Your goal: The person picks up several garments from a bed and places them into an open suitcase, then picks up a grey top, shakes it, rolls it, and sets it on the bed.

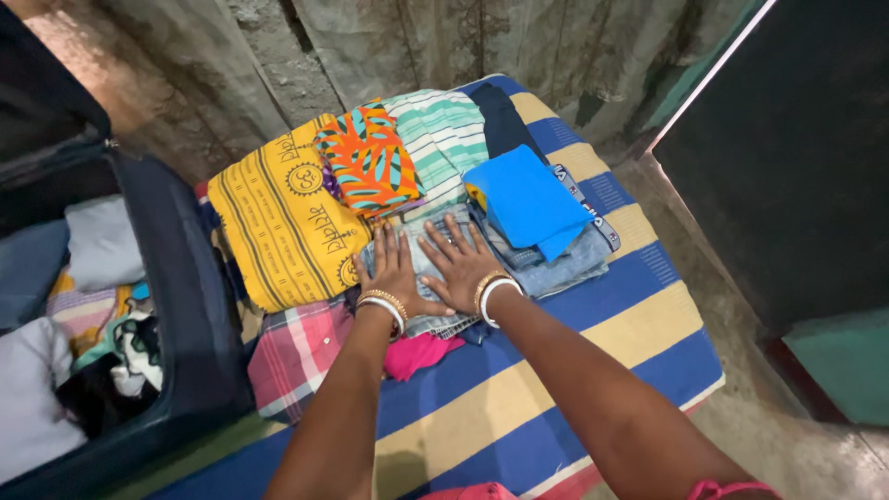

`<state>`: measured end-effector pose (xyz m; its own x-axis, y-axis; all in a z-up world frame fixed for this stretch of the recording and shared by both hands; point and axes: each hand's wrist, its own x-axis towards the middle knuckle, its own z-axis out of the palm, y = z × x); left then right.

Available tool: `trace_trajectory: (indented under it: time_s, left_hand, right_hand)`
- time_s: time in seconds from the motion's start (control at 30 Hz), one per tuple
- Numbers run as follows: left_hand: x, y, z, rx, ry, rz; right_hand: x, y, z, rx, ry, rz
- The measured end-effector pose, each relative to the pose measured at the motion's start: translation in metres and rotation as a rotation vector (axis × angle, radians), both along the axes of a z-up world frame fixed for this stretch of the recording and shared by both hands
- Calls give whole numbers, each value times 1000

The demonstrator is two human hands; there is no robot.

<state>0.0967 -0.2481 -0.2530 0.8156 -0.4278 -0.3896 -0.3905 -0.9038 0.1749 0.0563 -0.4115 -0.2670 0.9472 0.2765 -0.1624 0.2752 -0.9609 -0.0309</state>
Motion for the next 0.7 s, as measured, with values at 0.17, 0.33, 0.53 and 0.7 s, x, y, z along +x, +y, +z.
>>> trace_trajectory:
  time_s: [0.17, 0.33, 0.53, 0.7]
  left_hand:
    - [-5, -1, 2, -13, 29, 34]
    - [9, 15, -23, -108, 66, 37]
    - [35, 36, -40, -390, -63, 107]
    - [52, 53, 3, -605, -178, 196]
  right_hand:
    - [6, 1, 7, 11, 129, -27]
    - [1, -1, 11, 112, 108, -109]
    - [7, 4, 36, 243, -98, -139]
    - [27, 19, 74, 515, -265, -146]
